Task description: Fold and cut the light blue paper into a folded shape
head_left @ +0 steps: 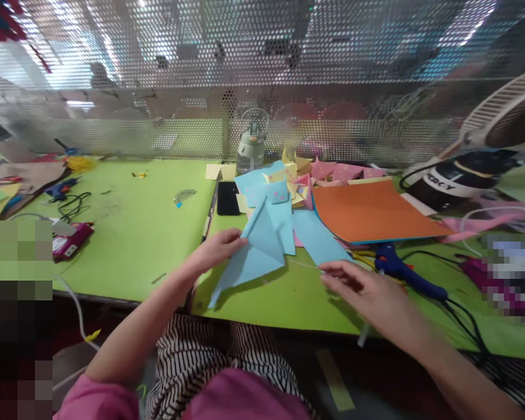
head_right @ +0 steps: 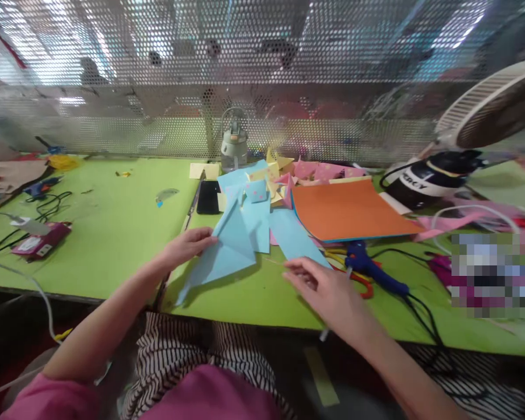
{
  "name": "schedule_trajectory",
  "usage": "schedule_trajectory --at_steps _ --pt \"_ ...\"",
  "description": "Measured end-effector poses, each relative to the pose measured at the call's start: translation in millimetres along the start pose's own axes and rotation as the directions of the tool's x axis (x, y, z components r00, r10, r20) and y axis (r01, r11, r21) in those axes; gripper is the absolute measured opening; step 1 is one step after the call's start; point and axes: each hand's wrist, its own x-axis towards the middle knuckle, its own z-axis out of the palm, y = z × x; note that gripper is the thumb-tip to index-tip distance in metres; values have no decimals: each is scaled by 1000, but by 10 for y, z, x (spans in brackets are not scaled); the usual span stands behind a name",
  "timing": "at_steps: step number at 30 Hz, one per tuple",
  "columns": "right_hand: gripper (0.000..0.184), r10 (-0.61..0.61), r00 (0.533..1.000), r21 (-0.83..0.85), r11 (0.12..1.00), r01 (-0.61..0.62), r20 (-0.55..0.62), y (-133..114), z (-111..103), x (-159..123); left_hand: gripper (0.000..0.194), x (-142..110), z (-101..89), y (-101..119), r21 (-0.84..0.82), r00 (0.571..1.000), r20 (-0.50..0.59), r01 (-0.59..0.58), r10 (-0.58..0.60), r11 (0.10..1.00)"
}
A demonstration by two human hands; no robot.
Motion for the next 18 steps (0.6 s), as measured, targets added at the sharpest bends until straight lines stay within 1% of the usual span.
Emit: schedule_trajectory --at_steps 1,2,3,5,6,7,8,10,12,15,18 --pt "36 -24 997 -123 992 15 -74 92 -91 -79 23 13 -49 2 9 1000 14 20 -20 1000" --pt "38 -37 989 -215 977 5 -142 176 -184 -157 23 19 -83 7 11 999 31 40 -40 999" --pt "38 -35 984 -260 966 -12 -176 248 -271 -233 23 17 -99 15 7 997 56 54 -55 998" --pt "35 -2 987 -260 965 -41 -163 345 -416 -366 25 -5 -88 43 -18 990 119 77 -74 997" --pt "34 15 989 -254 966 -53 -149 379 -468 -421 26 -21 -67 61 -46 981 175 97 -88 994" --pt "34 23 988 -268 961 -64 -154 412 -507 -466 28 -37 -41 80 -74 971 219 113 -95 991" --pt "36 17 983 -307 949 -73 -184 451 -534 -503 29 -49 -14 97 -101 966 239 127 -100 987" --pt "42 -39 960 -430 899 -88 -277 562 -564 -561 33 -58 24 120 -145 968 225 144 -110 979" --pt "43 -110 940 -545 834 -90 -322 709 -567 -604 35 -45 37 119 -162 975 179 159 -129 974" --pt "42 -179 939 -645 762 -57 -294 896 -516 -658 37 -9 26 66 -158 980 120 175 -157 972" --pt "36 -165 957 -672 740 -40 -239 956 -419 -681 37 18 18 -30 -150 982 82 179 -168 972"
